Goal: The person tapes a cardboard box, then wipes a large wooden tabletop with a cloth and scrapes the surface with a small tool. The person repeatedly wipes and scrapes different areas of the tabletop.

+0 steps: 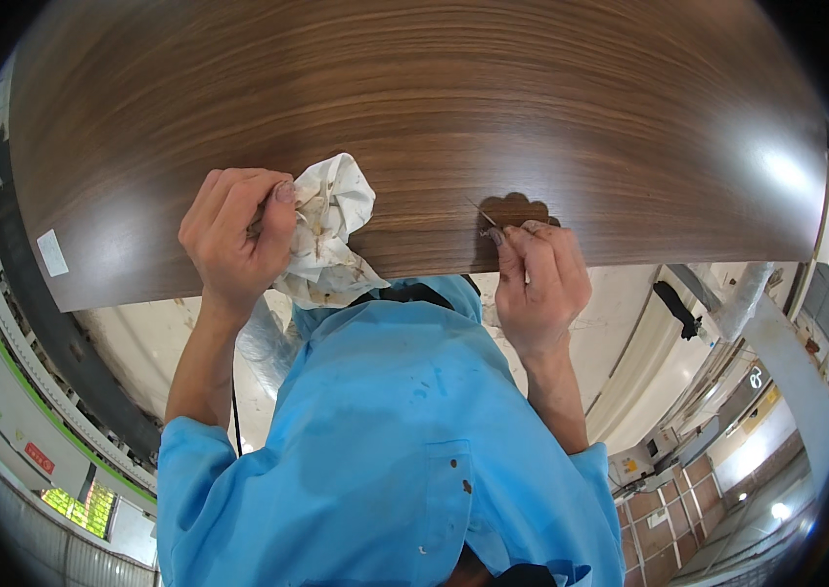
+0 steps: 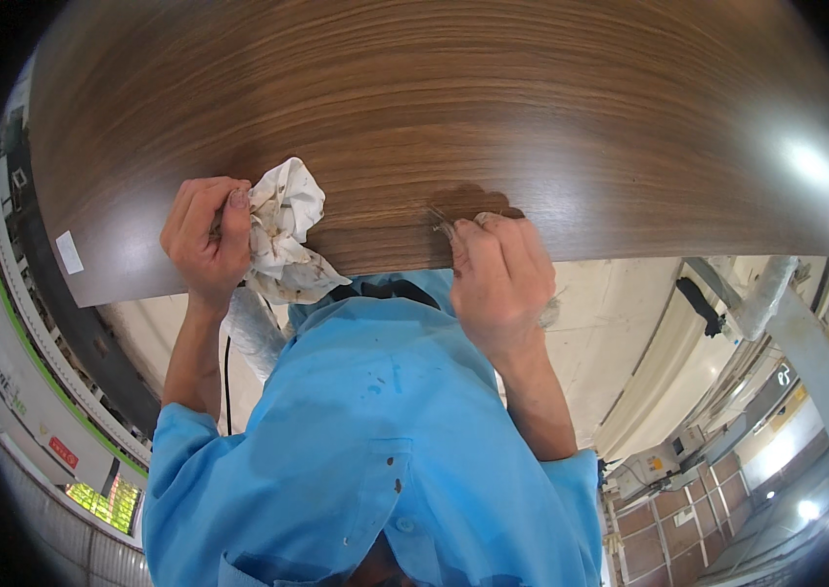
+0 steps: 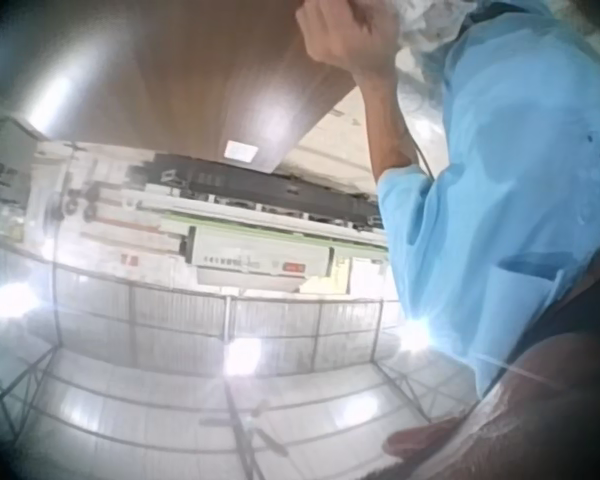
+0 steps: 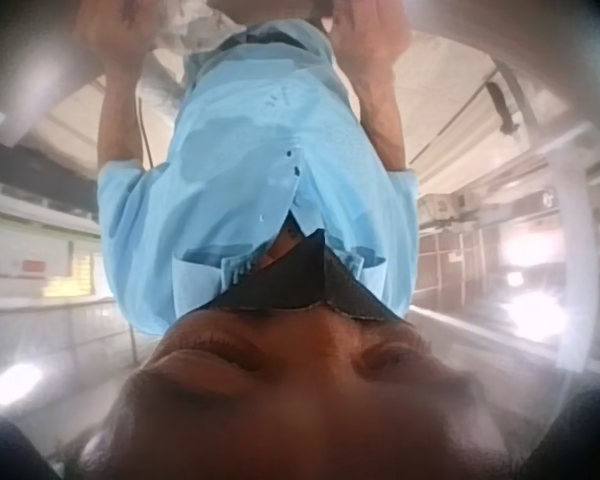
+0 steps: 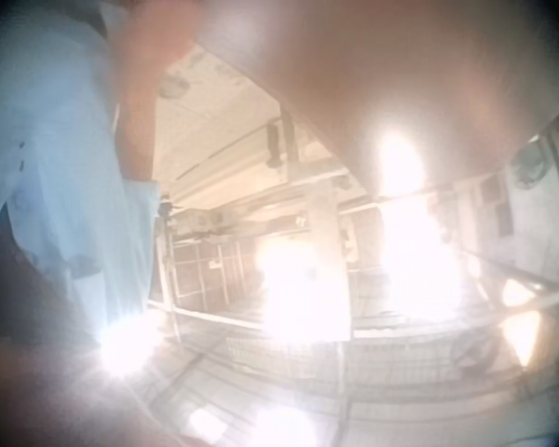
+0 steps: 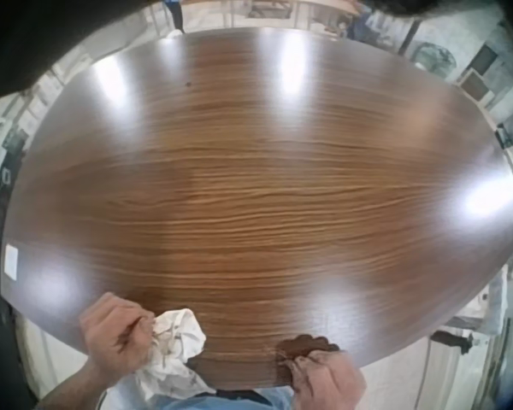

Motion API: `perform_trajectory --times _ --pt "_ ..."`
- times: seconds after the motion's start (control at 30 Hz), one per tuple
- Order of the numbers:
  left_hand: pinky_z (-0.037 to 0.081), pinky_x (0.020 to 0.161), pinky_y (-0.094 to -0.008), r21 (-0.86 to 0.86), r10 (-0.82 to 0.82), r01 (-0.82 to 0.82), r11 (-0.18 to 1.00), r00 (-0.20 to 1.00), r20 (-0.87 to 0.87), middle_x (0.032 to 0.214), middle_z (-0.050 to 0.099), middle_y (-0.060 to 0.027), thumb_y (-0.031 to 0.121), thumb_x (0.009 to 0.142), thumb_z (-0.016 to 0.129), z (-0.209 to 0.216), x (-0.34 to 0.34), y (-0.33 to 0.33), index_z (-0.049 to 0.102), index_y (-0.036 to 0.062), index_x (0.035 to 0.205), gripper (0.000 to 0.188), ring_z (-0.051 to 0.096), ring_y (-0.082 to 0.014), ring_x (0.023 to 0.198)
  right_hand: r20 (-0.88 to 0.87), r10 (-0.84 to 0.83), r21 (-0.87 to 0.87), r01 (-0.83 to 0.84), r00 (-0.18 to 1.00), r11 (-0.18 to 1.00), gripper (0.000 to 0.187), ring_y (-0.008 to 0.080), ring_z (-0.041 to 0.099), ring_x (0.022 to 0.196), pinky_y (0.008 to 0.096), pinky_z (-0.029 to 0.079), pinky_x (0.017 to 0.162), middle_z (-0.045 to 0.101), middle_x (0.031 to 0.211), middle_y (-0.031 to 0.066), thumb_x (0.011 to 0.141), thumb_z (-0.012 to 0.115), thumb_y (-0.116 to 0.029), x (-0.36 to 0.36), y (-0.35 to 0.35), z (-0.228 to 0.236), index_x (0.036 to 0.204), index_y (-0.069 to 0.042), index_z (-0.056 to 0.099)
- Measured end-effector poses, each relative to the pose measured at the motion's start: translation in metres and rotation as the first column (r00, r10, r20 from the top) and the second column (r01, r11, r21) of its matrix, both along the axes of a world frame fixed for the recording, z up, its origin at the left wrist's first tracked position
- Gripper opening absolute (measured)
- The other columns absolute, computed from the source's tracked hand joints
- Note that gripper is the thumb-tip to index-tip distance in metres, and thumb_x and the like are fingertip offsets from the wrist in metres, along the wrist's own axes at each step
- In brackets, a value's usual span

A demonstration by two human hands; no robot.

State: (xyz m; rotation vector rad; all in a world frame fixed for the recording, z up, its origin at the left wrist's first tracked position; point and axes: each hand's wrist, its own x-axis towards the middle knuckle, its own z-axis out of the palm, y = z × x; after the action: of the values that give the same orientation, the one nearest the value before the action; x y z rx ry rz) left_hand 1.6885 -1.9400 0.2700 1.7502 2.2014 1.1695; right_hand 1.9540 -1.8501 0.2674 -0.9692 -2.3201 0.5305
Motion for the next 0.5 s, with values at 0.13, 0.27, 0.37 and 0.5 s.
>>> perform_trajectory --times 0.13,0.27,0.37,0.5 --pt "0.047 0.054 -0.0299 0.013 -0.007 0.007 1.0 1.0 -0.022 0.075 0.069 -0.0072 -0.001 0.081 0.071 0.0003 -0.0005 0.0 0.07 0.002 0.08 0.003 0.061 -0.0193 0.063 -0.016 0.011 0.019 -0.011 1.0 1.0 0.022 0.0281 0.062 0.07 0.0348 0.05 0.059 0.065 0.082 0.0134 0.067 0.077 0.007 -0.0002 0.0 0.0009 0.086 0.001 0.068" --pt "0.047 0.053 -0.0298 0.009 -0.002 0.002 1.0 1.0 -0.004 0.075 0.069 -0.0071 -0.001 0.081 0.071 0.0005 -0.0003 -0.0002 0.07 0.002 0.08 0.003 0.061 -0.0191 0.063 -0.012 0.02 -0.002 -0.02 1.0 1.0 0.018 0.0294 0.065 0.074 0.0345 0.051 0.061 0.067 0.084 0.0156 0.073 0.08 0.006 -0.0005 -0.0018 0.0009 0.085 0.003 0.068" --pt "0.046 0.053 -0.0297 0.01 -0.014 0.014 1.0 1.0 -0.013 0.075 0.069 -0.0069 -0.001 0.081 0.071 0.0005 -0.0002 0.0002 0.07 0.0021 0.08 0.003 0.06 -0.0189 0.063 -0.006 -0.023 -0.007 0.023 1.0 1.0 0.023 0.0279 0.063 0.07 0.0347 0.05 0.059 0.065 0.082 0.0134 0.066 0.077 0.006 -0.0004 -0.0021 0.0006 0.086 0.001 0.068" --pt "0.046 0.053 -0.03 0.009 -0.011 0.011 1.0 1.0 -0.011 0.075 0.069 -0.0072 -0.001 0.081 0.071 0.0003 0.0 -0.0005 0.07 0.0021 0.081 0.004 0.06 -0.0196 0.063 -0.01 0.01 0.019 -0.01 1.0 1.0 0.023 0.027 0.062 0.069 0.034 0.049 0.058 0.065 0.082 0.0133 0.066 0.078 0.006 -0.0001 -0.0021 -0.0001 0.085 0.001 0.068"
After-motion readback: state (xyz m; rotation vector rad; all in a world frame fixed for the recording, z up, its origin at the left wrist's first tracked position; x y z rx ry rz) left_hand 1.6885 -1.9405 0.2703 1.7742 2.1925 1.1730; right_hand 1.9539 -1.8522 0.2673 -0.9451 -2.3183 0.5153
